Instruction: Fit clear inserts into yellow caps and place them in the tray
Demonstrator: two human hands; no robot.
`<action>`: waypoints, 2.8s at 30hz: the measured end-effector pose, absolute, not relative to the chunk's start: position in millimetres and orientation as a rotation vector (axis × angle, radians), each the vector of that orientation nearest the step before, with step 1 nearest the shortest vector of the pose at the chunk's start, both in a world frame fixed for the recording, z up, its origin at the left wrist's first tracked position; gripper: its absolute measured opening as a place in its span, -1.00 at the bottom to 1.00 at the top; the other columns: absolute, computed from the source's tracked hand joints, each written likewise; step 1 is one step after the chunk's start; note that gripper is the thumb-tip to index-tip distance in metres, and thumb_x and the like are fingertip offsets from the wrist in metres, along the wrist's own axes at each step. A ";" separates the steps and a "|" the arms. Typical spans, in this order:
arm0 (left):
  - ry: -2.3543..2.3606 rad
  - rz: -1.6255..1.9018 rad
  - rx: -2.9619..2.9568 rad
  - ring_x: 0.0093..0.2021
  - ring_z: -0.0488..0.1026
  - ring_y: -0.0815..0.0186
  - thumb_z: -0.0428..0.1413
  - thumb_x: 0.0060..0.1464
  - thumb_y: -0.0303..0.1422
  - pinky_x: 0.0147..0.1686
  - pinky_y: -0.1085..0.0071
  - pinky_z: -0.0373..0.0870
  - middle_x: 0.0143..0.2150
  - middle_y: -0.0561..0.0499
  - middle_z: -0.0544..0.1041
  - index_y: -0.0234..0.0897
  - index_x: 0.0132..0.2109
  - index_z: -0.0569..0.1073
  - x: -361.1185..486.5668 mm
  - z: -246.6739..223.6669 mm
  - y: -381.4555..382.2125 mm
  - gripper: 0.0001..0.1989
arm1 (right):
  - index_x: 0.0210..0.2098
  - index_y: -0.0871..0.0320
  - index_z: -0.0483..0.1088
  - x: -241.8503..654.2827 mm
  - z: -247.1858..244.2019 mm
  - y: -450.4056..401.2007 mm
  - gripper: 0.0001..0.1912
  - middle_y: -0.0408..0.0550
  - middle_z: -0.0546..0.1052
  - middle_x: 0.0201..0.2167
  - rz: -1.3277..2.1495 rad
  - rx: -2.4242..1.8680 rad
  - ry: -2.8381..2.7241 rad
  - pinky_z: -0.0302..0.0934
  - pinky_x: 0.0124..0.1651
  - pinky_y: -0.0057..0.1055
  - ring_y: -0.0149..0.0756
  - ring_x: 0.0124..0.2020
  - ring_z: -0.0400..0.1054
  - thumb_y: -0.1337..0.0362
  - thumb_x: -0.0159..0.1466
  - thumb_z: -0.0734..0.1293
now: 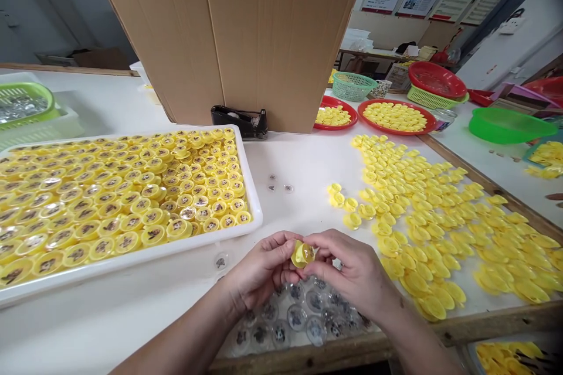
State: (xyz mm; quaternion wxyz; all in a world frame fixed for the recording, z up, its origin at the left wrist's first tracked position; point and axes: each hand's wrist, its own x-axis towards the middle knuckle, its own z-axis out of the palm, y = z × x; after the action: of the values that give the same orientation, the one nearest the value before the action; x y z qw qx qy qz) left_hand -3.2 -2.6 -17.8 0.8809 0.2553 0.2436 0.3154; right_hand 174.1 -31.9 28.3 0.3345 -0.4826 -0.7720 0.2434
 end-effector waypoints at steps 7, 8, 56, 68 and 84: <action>0.520 0.655 0.524 -0.51 0.47 0.43 0.17 0.07 -0.23 -0.55 0.66 0.38 -0.43 -0.11 0.50 -0.46 -0.20 0.48 -3.2 -20.1 -1.7 -0.69 | -0.22 0.10 0.40 175.0 29.3 -28.9 -0.80 -0.15 0.48 -0.39 0.652 -1.268 -1.977 0.32 -0.38 -0.48 -0.39 -0.43 0.39 0.36 0.14 0.39; 0.515 0.657 0.524 -0.52 0.46 0.44 0.16 0.08 -0.24 -0.55 0.67 0.39 -0.44 -0.11 0.49 -0.48 -0.19 0.48 -3.1 -20.4 -1.9 -0.69 | -0.22 0.10 0.40 174.5 28.8 -28.8 -0.79 -0.15 0.47 -0.39 0.668 -1.276 -1.964 0.32 -0.37 -0.48 -0.39 -0.44 0.40 0.35 0.13 0.40; 0.527 0.681 0.520 -0.54 0.48 0.41 0.28 -0.08 -0.19 -0.58 0.63 0.38 -0.41 -0.09 0.53 -0.43 -0.23 0.43 1.2 -17.1 -6.9 -0.62 | -0.34 0.08 0.45 167.0 50.4 -33.9 -0.81 -0.20 0.52 -0.46 0.553 -1.450 -2.139 0.31 -0.40 -0.51 -0.40 -0.45 0.43 0.47 0.09 0.34; 0.593 0.715 0.565 -0.54 0.46 0.41 0.31 -0.14 -0.21 -0.57 0.59 0.36 -0.47 -0.03 0.50 -0.43 -0.30 0.41 1.3 -13.3 -9.4 -0.62 | -0.32 0.15 0.39 163.5 41.8 -43.3 -0.90 -0.09 0.40 -0.43 0.395 -1.463 -2.380 0.21 -0.36 -0.37 -0.31 -0.44 0.35 0.43 0.24 0.25; 0.709 0.708 0.635 -0.60 0.38 0.46 0.25 -0.13 -0.05 -0.62 0.59 0.25 -0.55 0.03 0.47 -0.34 -0.40 0.31 4.9 -15.4 -8.8 -0.56 | -0.26 0.12 0.38 162.6 33.1 -44.7 -0.89 -0.08 0.42 -0.38 0.434 -1.416 -2.261 0.25 -0.32 -0.42 -0.34 -0.41 0.35 0.37 0.28 0.22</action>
State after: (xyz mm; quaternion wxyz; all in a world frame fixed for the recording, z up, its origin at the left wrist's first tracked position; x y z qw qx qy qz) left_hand 4.9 -8.8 -15.4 0.8293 0.2994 0.3339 0.3334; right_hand 162.6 -44.7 33.1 0.2176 -0.5113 -0.8165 0.1566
